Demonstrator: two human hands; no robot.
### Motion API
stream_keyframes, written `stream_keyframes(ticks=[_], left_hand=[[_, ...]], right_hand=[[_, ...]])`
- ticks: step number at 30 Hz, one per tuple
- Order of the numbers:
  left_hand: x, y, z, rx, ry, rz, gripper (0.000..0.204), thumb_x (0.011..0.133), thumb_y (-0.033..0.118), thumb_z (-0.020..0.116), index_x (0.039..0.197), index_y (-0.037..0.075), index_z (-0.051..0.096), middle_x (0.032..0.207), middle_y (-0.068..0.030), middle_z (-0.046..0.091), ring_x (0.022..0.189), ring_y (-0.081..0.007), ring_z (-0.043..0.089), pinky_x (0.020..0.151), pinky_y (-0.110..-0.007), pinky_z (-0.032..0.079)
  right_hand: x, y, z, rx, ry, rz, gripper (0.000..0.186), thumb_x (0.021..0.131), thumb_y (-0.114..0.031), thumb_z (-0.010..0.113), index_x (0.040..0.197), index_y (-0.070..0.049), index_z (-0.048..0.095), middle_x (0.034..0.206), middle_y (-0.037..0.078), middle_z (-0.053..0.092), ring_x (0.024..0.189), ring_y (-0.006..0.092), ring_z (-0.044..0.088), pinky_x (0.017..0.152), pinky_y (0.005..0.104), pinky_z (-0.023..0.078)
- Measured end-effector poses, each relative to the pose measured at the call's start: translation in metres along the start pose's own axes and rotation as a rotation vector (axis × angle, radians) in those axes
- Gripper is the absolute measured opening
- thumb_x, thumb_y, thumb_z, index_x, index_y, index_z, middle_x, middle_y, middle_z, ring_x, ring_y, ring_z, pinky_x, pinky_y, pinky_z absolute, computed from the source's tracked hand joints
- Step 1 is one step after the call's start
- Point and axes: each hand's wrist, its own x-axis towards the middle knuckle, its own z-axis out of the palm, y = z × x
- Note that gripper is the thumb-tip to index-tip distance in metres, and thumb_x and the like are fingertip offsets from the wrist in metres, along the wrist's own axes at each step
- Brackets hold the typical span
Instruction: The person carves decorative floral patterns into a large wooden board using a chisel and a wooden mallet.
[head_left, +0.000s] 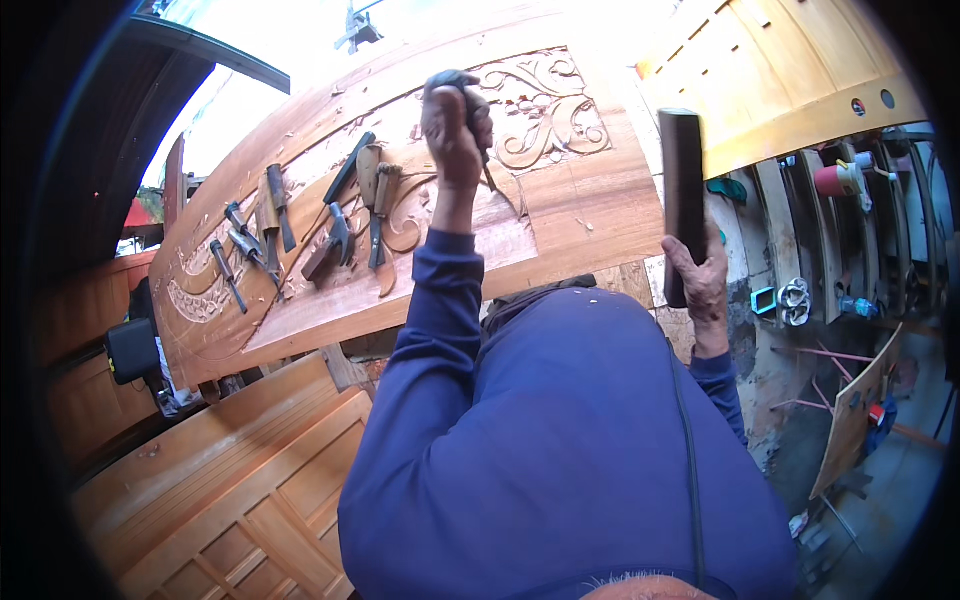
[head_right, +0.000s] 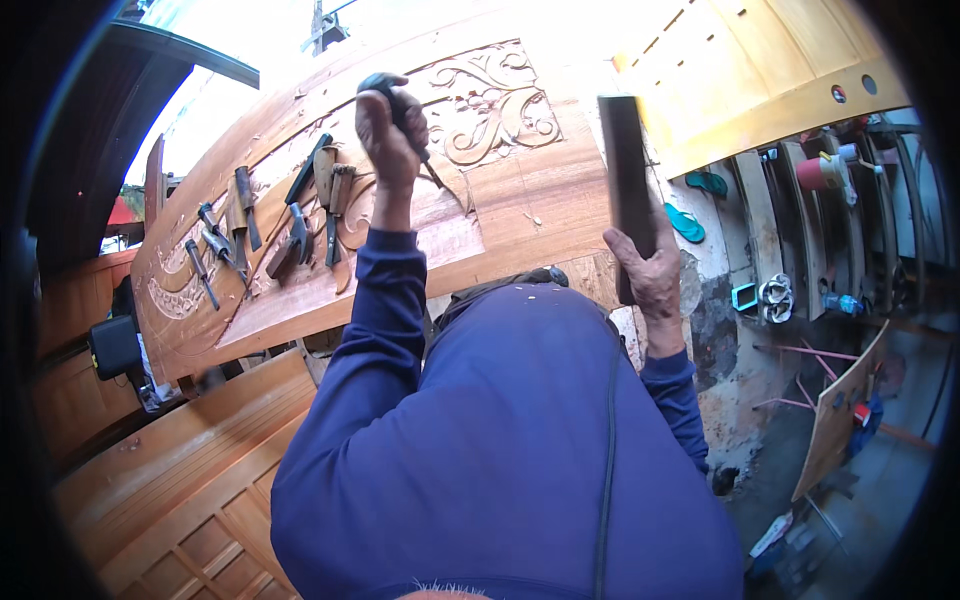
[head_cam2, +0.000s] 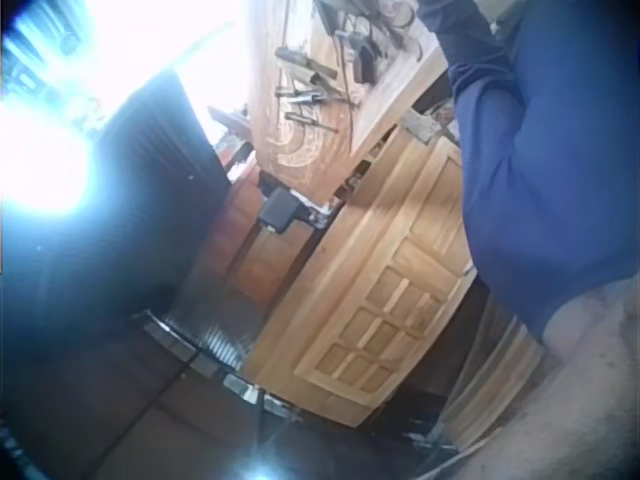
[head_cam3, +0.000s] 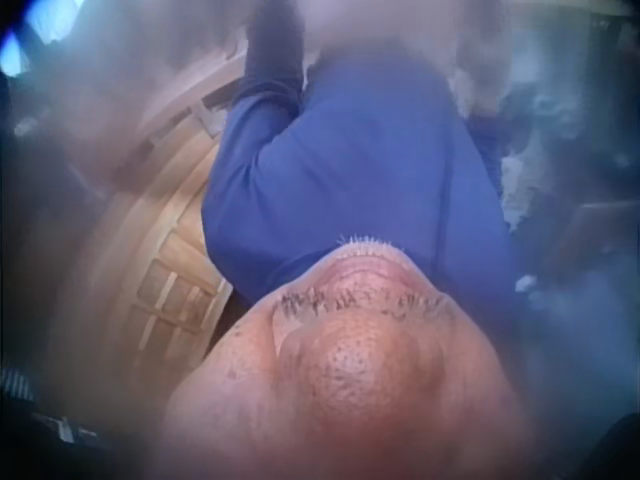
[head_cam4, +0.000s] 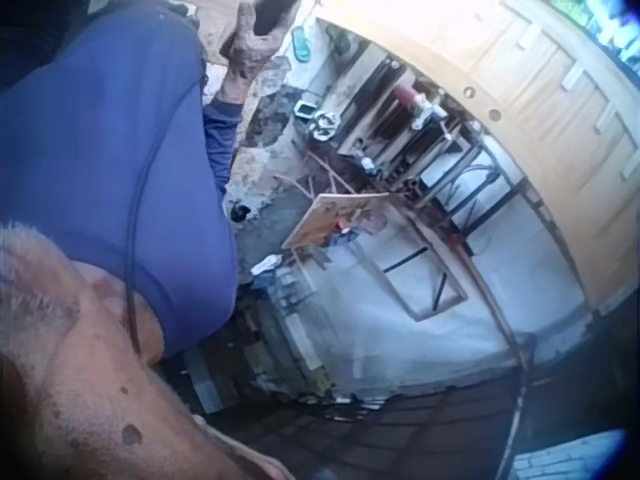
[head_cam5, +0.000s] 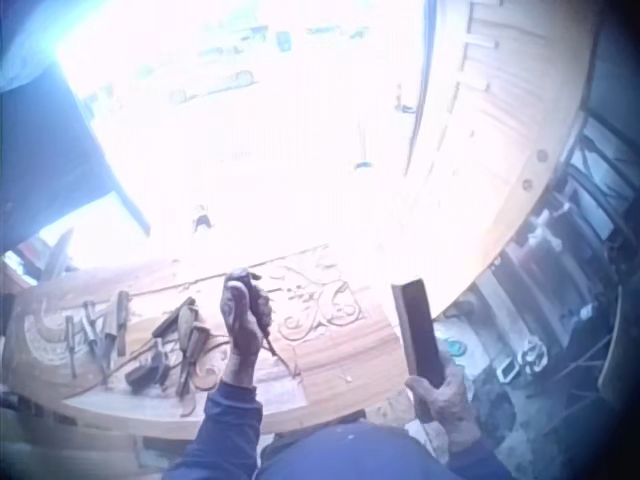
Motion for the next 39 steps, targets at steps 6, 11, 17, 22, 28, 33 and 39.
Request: stream_keyframes(ticks=[6,11,17,22,28,33,39], left_hand=[[0.012,0.0,0.015,-0.048,0.016,-0.069,0.034,0.105,0.039,0.062,0.093,0.009,0.055,0.061,0.0041,0.045,0.045,-0.004,0.041,0.038,-0.021,0.035],[0.03,-0.009,0.012,-0.149,0.088,-0.012,0.049,0.104,0.048,0.06,0.076,0.011,0.047,0.057,0.0032,0.04,0.043,-0.0059,0.039,0.037,-0.024,0.032],[0.039,-0.021,0.008,-0.198,0.074,0.017,0.053,0.102,0.054,0.061,0.075,0.012,0.044,0.06,0.0033,0.038,0.045,-0.0054,0.036,0.039,-0.023,0.031],[0.041,-0.027,0.004,-0.201,0.026,0.016,0.053,0.102,0.054,0.062,0.075,0.011,0.045,0.06,0.003,0.038,0.045,-0.0059,0.037,0.039,-0.023,0.032],[0.043,-0.02,0.003,-0.197,-0.002,-0.015,0.053,0.101,0.054,0.062,0.076,0.011,0.046,0.059,0.0029,0.038,0.044,-0.0066,0.038,0.038,-0.024,0.033],[0.046,-0.024,0.0,-0.16,-0.024,-0.046,0.059,0.1,0.063,0.056,0.08,0.008,0.049,0.055,-0.0007,0.04,0.04,-0.0101,0.036,0.036,-0.026,0.031],[0.045,-0.025,0.0,-0.144,-0.014,-0.04,0.061,0.099,0.065,0.057,0.078,0.008,0.049,0.054,-0.0007,0.039,0.04,-0.0098,0.034,0.036,-0.026,0.03]], right_hand=[[-0.032,0.013,-0.021,-0.043,0.222,-0.021,0.073,0.084,-0.007,0.082,0.147,-0.004,0.045,0.131,0.008,0.058,0.114,0.0176,0.059,0.101,0.0332,0.048],[-0.045,0.028,-0.022,-0.05,0.229,0.026,0.069,0.084,-0.009,0.079,0.144,-0.002,0.047,0.128,0.009,0.059,0.113,0.0192,0.06,0.101,0.0349,0.048],[-0.05,0.031,-0.016,-0.124,0.272,-0.019,0.056,0.085,-0.012,0.079,0.134,-0.004,0.053,0.106,0.006,0.066,0.09,0.0147,0.064,0.082,0.0303,0.053],[-0.051,0.023,-0.013,-0.057,0.261,0.075,0.067,0.083,-0.009,0.081,0.142,-0.003,0.05,0.12,0.007,0.061,0.103,0.0166,0.062,0.094,0.0329,0.051],[-0.046,0.008,-0.004,-0.023,0.286,0.073,0.068,0.083,-0.01,0.081,0.142,-0.003,0.048,0.118,0.006,0.061,0.103,0.0168,0.062,0.095,0.0333,0.051],[-0.043,0.019,-0.015,-0.049,0.301,0.061,0.065,0.083,-0.012,0.082,0.139,-0.003,0.05,0.116,0.006,0.06,0.103,0.0165,0.062,0.094,0.0333,0.051],[-0.038,0.013,-0.015,-0.1,0.302,0.081,0.063,0.083,-0.016,0.082,0.136,-0.002,0.051,0.114,0.006,0.06,0.1,0.016,0.062,0.091,0.0326,0.051]])
